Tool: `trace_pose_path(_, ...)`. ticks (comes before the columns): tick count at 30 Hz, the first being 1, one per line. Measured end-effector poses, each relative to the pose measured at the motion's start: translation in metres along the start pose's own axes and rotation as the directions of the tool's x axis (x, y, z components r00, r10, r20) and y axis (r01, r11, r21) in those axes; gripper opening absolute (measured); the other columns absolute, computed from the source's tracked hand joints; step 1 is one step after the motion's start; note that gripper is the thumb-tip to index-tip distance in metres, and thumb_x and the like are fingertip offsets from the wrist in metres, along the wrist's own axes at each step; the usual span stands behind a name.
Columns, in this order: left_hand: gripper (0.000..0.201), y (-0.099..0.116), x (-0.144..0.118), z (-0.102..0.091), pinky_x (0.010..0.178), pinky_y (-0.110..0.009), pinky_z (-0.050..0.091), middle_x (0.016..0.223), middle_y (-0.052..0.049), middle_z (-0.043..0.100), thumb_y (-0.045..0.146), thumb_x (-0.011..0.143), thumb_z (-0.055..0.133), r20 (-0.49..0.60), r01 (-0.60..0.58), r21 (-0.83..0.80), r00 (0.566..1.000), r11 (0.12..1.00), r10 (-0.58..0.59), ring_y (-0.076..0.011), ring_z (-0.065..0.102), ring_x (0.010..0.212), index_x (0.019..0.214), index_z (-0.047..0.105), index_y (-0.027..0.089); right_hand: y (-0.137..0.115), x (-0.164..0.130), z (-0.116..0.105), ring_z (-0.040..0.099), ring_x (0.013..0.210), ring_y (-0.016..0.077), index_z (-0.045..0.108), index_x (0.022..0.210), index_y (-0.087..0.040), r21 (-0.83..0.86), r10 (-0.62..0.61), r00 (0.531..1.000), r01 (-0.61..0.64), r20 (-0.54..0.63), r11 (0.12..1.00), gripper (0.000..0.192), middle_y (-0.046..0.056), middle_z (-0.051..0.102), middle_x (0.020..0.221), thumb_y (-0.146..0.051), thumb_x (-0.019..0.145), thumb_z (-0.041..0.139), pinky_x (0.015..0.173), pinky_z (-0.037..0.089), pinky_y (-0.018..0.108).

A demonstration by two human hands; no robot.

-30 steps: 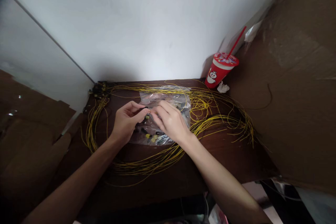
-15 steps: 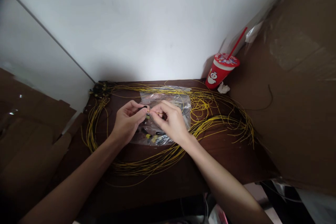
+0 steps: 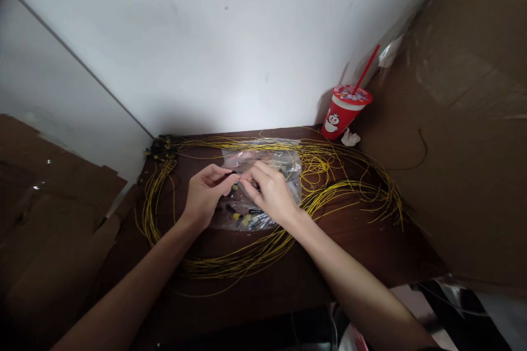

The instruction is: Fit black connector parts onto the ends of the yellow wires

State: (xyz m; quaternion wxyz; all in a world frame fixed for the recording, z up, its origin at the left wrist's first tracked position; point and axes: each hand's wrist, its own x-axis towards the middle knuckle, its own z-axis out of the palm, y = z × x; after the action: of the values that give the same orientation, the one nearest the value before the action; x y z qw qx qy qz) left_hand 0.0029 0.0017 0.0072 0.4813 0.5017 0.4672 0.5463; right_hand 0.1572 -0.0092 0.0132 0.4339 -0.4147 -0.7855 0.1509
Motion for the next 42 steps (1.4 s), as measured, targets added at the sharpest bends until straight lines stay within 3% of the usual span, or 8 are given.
trace_pose_path(4,0.016,-0.005,0.000,-0.001,0.052,-0.019,0.041,0.064,0.001,0.063,0.022,0.065,0.072,-0.022,-0.111,0.105,0.993,0.988,0.114,-0.0078,0.054,0.055,0.068,0.058,0.015,-0.002,0.002,0.003,0.052,0.065,0.0123,0.060,0.072,-0.016,0.091,0.171,0.985,-0.171,0.009,0.981,0.018,0.001,0.059,0.069,-0.025,0.086,0.054,0.062,0.040,0.026)
trace_pose_path(8,0.010,-0.010,-0.001,-0.003,0.050,-0.018,0.040,0.060,0.003,0.060,0.020,0.068,0.069,0.012,-0.267,0.263,0.962,0.927,0.274,-0.0074,0.051,0.052,0.071,0.060,0.016,0.001,0.004,0.006,0.052,0.060,0.0116,0.061,0.066,-0.015,0.188,0.359,0.927,-0.373,0.106,0.909,0.024,0.002,0.062,0.064,-0.029,0.084,0.055,0.059,0.039,0.026)
trace_pose_path(14,0.008,-0.009,-0.003,-0.002,0.051,-0.018,0.043,0.063,0.002,0.062,0.018,0.071,0.068,0.024,-0.395,0.326,0.912,0.859,0.410,-0.0078,0.052,0.053,0.073,0.060,0.017,0.008,0.008,0.007,0.048,0.054,0.0090,0.064,0.063,-0.015,0.427,0.440,0.868,-0.496,0.230,0.756,0.026,0.001,0.062,0.060,-0.036,0.078,0.059,0.056,0.038,0.025)
trace_pose_path(19,0.009,-0.008,-0.004,-0.003,0.060,-0.020,0.046,0.075,-0.001,0.065,0.018,0.072,0.068,0.016,-0.384,0.290,0.918,0.877,0.397,-0.0096,0.057,0.063,0.075,0.060,0.018,0.008,0.009,0.006,0.050,0.053,0.0089,0.066,0.066,-0.016,0.528,0.473,0.847,-0.524,0.242,0.669,0.019,0.001,0.064,0.061,-0.033,0.073,0.065,0.054,0.040,0.024)
trace_pose_path(23,0.008,-0.009,-0.004,-0.006,0.061,-0.020,0.044,0.071,0.001,0.062,0.018,0.070,0.068,0.028,-0.355,0.309,0.931,0.882,0.365,-0.0102,0.056,0.062,0.073,0.061,0.018,0.007,0.007,0.007,0.053,0.058,0.0102,0.065,0.069,-0.016,0.436,0.418,0.894,-0.444,0.161,0.783,0.014,0.001,0.065,0.065,-0.027,0.076,0.062,0.059,0.043,0.025)
trace_pose_path(27,0.005,-0.006,-0.003,-0.008,0.062,-0.021,0.043,0.072,0.001,0.062,0.015,0.072,0.064,0.105,-0.411,0.458,0.905,0.788,0.411,-0.0107,0.055,0.062,0.074,0.060,0.018,0.003,0.004,0.006,0.052,0.063,0.0110,0.061,0.069,-0.015,0.145,0.209,0.977,-0.212,0.037,0.966,0.012,0.001,0.060,0.069,-0.017,0.080,0.056,0.062,0.041,0.025)
trace_pose_path(32,0.004,-0.003,-0.003,-0.010,0.063,-0.022,0.043,0.075,-0.001,0.064,0.015,0.075,0.062,0.170,-0.462,0.555,0.877,0.692,0.450,-0.0106,0.054,0.063,0.076,0.058,0.018,0.002,0.003,0.004,0.050,0.068,0.0125,0.057,0.073,-0.016,0.005,0.073,0.996,-0.073,0.048,0.997,0.014,0.001,0.055,0.073,-0.017,0.086,0.050,0.063,0.041,0.024)
trace_pose_path(42,0.013,0.001,0.005,-0.012,0.061,-0.020,0.046,0.068,0.000,0.063,0.022,0.067,0.072,0.079,-0.172,0.257,0.984,0.951,0.157,-0.0111,0.058,0.065,0.069,0.060,0.016,0.001,0.005,0.002,0.052,0.073,0.0147,0.062,0.078,-0.015,-0.075,0.001,0.997,0.005,0.082,0.997,0.021,0.003,0.055,0.074,-0.021,0.091,0.047,0.068,0.043,0.028)
